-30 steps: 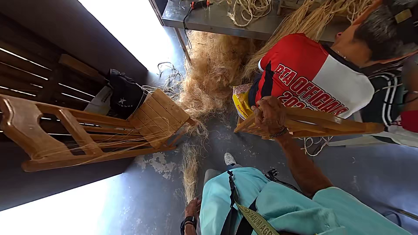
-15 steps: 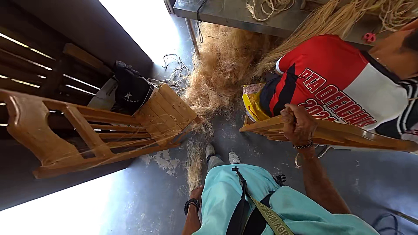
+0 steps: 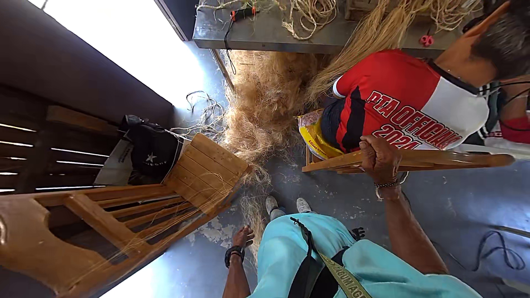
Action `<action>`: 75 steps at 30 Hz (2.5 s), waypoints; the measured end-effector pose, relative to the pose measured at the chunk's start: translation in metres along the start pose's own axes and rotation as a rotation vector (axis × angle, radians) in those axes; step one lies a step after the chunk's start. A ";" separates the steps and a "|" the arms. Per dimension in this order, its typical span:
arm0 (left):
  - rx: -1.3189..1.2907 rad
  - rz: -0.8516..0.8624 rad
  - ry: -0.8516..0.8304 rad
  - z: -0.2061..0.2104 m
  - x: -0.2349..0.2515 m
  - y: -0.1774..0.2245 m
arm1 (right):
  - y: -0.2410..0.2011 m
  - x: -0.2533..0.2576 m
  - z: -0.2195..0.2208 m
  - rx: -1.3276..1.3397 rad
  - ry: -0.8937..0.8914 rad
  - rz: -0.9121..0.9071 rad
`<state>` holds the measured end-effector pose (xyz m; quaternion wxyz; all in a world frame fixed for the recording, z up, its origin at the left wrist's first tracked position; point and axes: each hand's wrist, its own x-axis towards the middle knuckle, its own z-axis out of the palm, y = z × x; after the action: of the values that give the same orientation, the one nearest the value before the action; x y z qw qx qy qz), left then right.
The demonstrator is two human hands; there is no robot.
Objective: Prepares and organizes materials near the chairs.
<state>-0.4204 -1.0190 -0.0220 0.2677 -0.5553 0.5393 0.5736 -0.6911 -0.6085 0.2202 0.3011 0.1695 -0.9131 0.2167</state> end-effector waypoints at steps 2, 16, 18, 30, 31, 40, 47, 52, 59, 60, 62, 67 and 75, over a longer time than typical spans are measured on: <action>0.021 -0.016 0.000 -0.001 0.003 0.000 | -0.001 -0.001 0.001 -0.010 0.007 0.014; 0.010 -0.103 0.029 -0.007 0.009 -0.016 | -0.001 0.001 0.003 -0.026 0.021 0.010; -0.005 -0.095 0.036 -0.006 0.010 -0.013 | -0.002 0.002 0.003 -0.024 0.024 0.010; 0.002 -0.072 0.008 -0.006 0.012 -0.005 | -0.004 -0.001 0.003 -0.052 -0.022 0.056; -0.009 -0.076 0.008 -0.007 0.010 -0.004 | -0.005 0.000 0.004 -0.044 -0.028 0.045; -0.076 -0.088 0.020 -0.007 0.008 -0.014 | -0.006 0.003 0.003 -0.010 -0.059 0.028; -0.111 -0.114 0.025 -0.005 0.002 -0.028 | -0.003 0.001 0.004 -0.040 -0.033 0.001; -0.122 -0.121 0.037 -0.006 -0.004 -0.035 | -0.004 0.001 0.004 -0.033 -0.029 0.003; -0.134 -0.123 0.057 -0.010 -0.006 -0.041 | -0.011 0.003 0.001 -0.037 -0.005 -0.007; -0.135 -0.122 0.058 -0.011 -0.007 -0.042 | -0.009 0.002 0.001 -0.040 0.000 -0.013; -0.131 -0.121 0.060 -0.012 -0.008 -0.043 | -0.006 0.000 0.002 -0.040 -0.002 -0.010; -0.124 -0.127 0.066 -0.009 -0.009 -0.047 | -0.004 -0.002 0.004 -0.028 0.032 -0.023; -0.135 -0.105 0.072 -0.003 -0.010 -0.047 | -0.004 -0.003 0.001 0.003 -0.016 -0.010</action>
<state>-0.3741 -1.0055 -0.0277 0.2397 -0.6198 0.4789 0.5737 -0.6876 -0.6123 0.2192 0.2946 0.1764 -0.9142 0.2152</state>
